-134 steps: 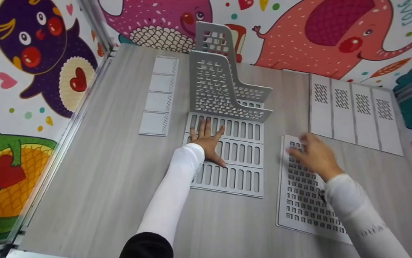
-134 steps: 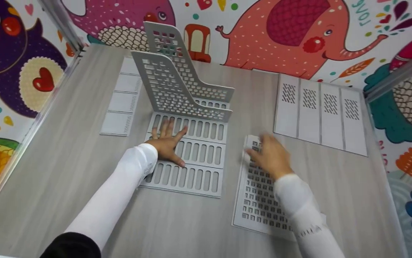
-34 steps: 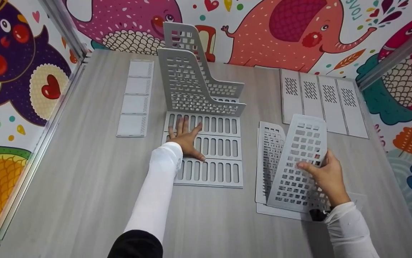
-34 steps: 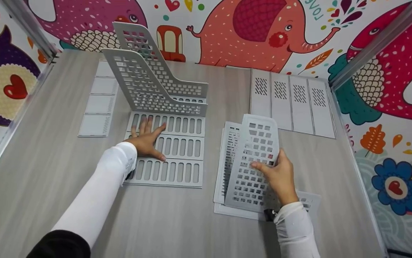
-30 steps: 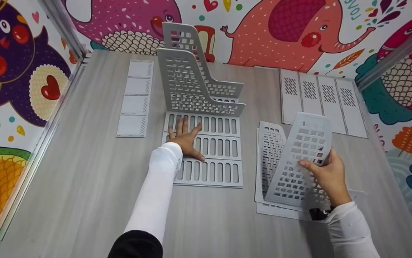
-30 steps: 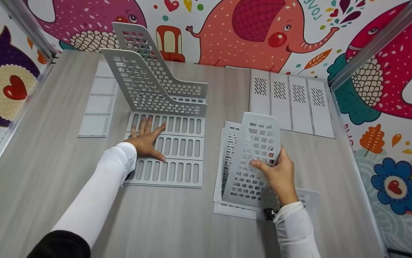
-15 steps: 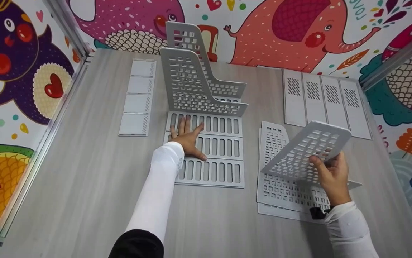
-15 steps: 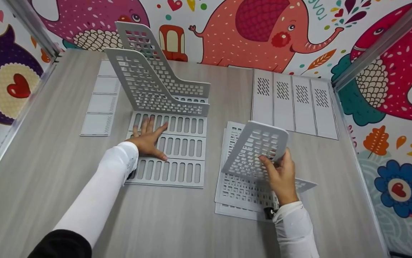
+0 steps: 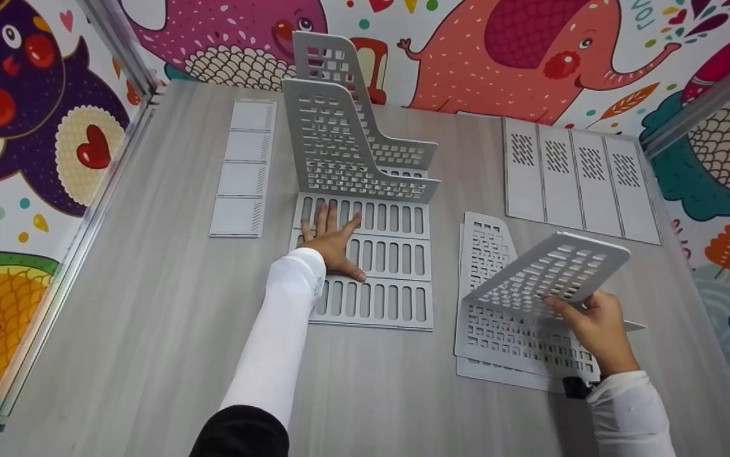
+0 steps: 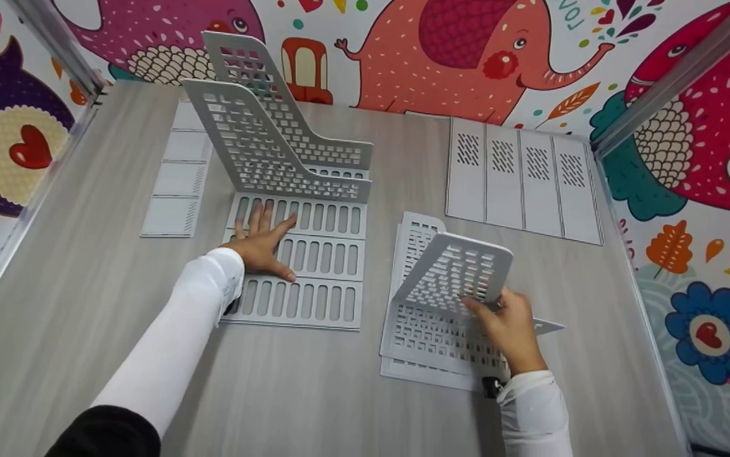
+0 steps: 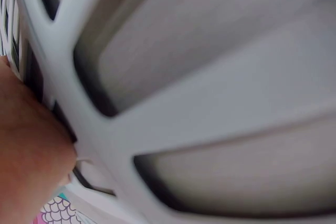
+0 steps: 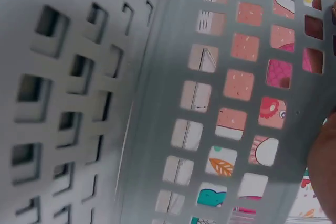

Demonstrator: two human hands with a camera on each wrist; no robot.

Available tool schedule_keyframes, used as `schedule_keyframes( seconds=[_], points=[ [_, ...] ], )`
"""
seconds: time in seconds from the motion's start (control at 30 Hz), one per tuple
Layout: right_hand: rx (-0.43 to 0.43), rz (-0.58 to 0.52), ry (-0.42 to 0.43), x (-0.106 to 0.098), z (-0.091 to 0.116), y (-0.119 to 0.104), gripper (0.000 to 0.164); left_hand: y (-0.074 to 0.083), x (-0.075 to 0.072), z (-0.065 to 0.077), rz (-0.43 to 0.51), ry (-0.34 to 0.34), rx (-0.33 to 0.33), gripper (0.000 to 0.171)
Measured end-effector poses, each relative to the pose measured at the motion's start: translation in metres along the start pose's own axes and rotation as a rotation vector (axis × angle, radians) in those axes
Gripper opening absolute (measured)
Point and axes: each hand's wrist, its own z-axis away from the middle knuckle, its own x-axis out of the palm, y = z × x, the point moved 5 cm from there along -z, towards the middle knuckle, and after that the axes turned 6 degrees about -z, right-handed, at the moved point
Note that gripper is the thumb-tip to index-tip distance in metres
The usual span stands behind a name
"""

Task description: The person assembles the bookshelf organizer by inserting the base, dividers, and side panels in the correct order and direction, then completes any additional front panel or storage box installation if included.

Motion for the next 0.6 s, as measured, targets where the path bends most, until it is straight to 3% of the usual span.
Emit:
schedule_keyframes(
  seconds=[0.23, 0.6],
  points=[
    [-0.045, -0.077, 0.08, 0.006, -0.022, -0.002, 0.023, 0.003, -0.002, -0.003, 0.008, 0.008, 0.017, 0.124],
    [-0.077, -0.067, -0.005, 0.04, -0.08, -0.013, 0.024, -0.003, 0.001, -0.002, 0.006, 0.012, -0.012, 0.124]
  ],
)
